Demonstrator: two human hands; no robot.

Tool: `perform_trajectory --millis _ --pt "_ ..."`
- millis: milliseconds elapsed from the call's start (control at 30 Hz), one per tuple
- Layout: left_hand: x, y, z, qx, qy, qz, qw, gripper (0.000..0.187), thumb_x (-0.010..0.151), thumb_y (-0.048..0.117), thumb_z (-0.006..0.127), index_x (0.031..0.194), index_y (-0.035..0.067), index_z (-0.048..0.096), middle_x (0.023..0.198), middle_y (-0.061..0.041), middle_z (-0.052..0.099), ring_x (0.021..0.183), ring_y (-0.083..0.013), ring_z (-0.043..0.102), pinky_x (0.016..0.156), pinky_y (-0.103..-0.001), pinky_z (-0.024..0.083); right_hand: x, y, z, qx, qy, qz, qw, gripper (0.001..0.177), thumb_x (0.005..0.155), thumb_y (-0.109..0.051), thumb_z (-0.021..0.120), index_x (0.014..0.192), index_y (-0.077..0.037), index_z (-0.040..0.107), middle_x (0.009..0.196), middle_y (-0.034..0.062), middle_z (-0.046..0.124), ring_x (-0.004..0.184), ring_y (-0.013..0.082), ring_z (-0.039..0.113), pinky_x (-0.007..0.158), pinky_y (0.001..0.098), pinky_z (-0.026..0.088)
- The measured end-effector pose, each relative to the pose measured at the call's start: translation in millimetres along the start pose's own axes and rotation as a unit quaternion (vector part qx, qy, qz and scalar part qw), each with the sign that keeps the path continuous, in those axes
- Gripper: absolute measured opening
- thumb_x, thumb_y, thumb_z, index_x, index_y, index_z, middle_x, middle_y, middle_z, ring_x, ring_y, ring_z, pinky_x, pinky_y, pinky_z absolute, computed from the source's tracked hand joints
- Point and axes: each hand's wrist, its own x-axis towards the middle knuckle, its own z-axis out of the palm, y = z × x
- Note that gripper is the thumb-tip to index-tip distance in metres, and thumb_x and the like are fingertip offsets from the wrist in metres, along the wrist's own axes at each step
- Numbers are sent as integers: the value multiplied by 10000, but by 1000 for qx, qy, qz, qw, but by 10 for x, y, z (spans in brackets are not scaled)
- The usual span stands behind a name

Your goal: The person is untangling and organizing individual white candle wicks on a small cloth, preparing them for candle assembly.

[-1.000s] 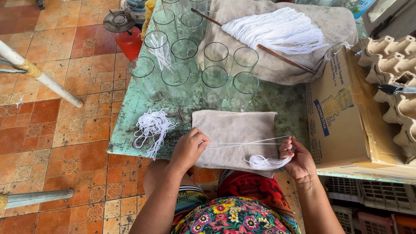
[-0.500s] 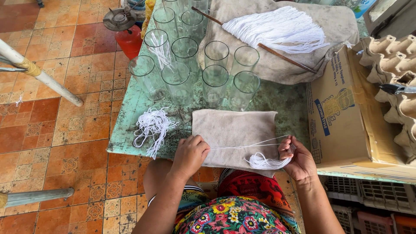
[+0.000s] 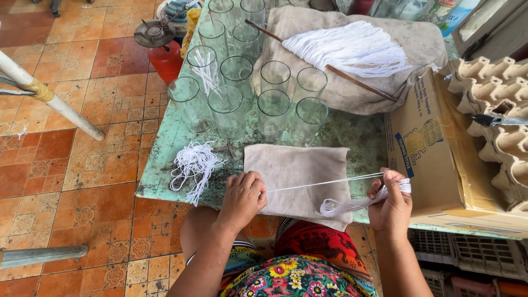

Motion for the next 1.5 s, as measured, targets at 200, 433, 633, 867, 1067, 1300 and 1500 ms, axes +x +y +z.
perform_trajectory --millis 200,433,633,867,1067,1300,1500 --pt "464 473 -706 -196 -93 -60 974 337 947 207 663 1272 123 693 1343 -74 659 1249 -274 583 1181 -619 202 -479 -132 553 -192 -242 -154 939 195 922 -25 628 1094 -115 609 1160 31 527 991 143 534 866 264 482" --pt "599 1079 -1089 -627 -69 -183 754 311 1028 231 578 1273 42 608 1181 -51 762 1162 -153 674 1010 -329 533 -867 18 919 -238 -317 -204 895 197 971 -172 659 1005 -123 471 880 -17 418 701 85 409 624 253 360" --pt "459 902 -884 -729 -119 -313 596 162 946 152 728 1078 60 704 936 -17 672 766 -55 502 596 -198 374 -871 46 943 -192 -371 -223 881 87 1021 -126 600 1061 -93 670 978 32 495 879 163 522 769 307 448" --pt "463 873 -937 -678 -70 -280 676 64 942 116 741 917 93 686 830 -4 636 740 -97 545 644 -240 432 -875 344 862 20 -306 48 950 58 1003 -111 619 1036 -71 645 905 66 554 582 133 508 470 274 380" --pt "471 906 -1015 -481 -63 -66 872 59 936 127 767 979 166 762 1016 -15 443 853 -155 496 797 -283 459 -770 764 562 52 -257 437 860 168 817 -146 763 886 -18 680 742 96 644 587 202 604 495 314 495" --pt "462 908 -982 -531 19 -194 825 75 936 138 730 957 70 703 1002 -46 440 712 -90 535 487 -213 679 -817 509 757 46 -293 268 917 103 913 -134 743 942 -56 684 816 67 664 750 155 596 601 298 446" --pt "461 933 -965 -326 153 -66 931 102 918 21 723 1009 47 685 989 -74 463 826 -182 573 702 -285 549 -880 144 902 -90 -368 13 925 101 1016 -147 624 1026 -57 668 904 45 614 725 146 579 666 291 483"
